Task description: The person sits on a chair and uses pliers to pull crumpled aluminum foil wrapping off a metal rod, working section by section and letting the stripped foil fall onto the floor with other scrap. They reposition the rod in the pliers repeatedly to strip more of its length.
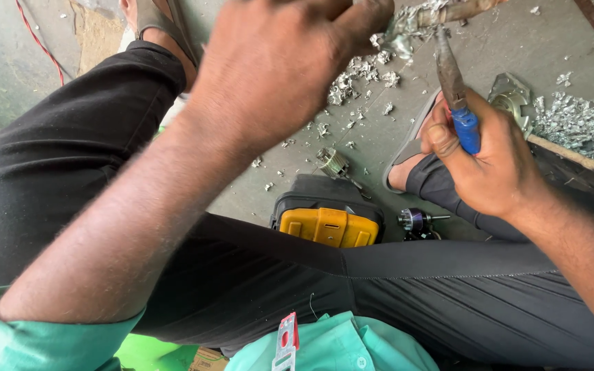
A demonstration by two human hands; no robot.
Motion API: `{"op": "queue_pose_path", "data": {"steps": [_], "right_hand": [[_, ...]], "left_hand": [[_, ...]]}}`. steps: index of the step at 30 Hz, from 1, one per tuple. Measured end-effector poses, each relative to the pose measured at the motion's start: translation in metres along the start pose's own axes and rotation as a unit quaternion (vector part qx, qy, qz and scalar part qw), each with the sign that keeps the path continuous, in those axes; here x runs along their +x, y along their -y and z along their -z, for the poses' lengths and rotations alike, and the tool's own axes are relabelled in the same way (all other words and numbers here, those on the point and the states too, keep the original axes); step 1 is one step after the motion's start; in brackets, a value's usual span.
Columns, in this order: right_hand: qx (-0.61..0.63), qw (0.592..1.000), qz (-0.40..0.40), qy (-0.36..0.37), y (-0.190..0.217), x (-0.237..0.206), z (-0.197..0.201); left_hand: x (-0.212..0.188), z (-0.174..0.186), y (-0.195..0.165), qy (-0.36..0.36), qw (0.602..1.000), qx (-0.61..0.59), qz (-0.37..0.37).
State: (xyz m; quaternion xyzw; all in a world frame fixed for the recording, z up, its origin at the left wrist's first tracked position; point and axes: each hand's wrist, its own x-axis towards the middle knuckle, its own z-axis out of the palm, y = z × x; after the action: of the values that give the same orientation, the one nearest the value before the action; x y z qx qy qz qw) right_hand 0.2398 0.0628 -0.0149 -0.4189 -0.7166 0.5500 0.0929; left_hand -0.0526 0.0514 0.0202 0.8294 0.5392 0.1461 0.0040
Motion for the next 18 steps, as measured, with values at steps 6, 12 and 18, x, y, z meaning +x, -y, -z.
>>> {"op": "queue_pose_path", "data": {"steps": [6,12,18], "right_hand": [[-0.090,0.996,-0.013,0.014,0.003,0.001,0.008],[-0.057,0.993,-0.018,0.103,0.004,-0.003,0.004],[0.092,0.982,-0.009,0.165,0.008,-0.016,0.000]], "left_hand": [[-0.002,0.014,0.014,-0.020,1.000,-0.017,-0.015],[-0.007,0.035,0.019,-0.042,0.993,0.042,-0.098],[-0.011,0.043,0.020,-0.038,0.992,0.014,-0.117]]}}
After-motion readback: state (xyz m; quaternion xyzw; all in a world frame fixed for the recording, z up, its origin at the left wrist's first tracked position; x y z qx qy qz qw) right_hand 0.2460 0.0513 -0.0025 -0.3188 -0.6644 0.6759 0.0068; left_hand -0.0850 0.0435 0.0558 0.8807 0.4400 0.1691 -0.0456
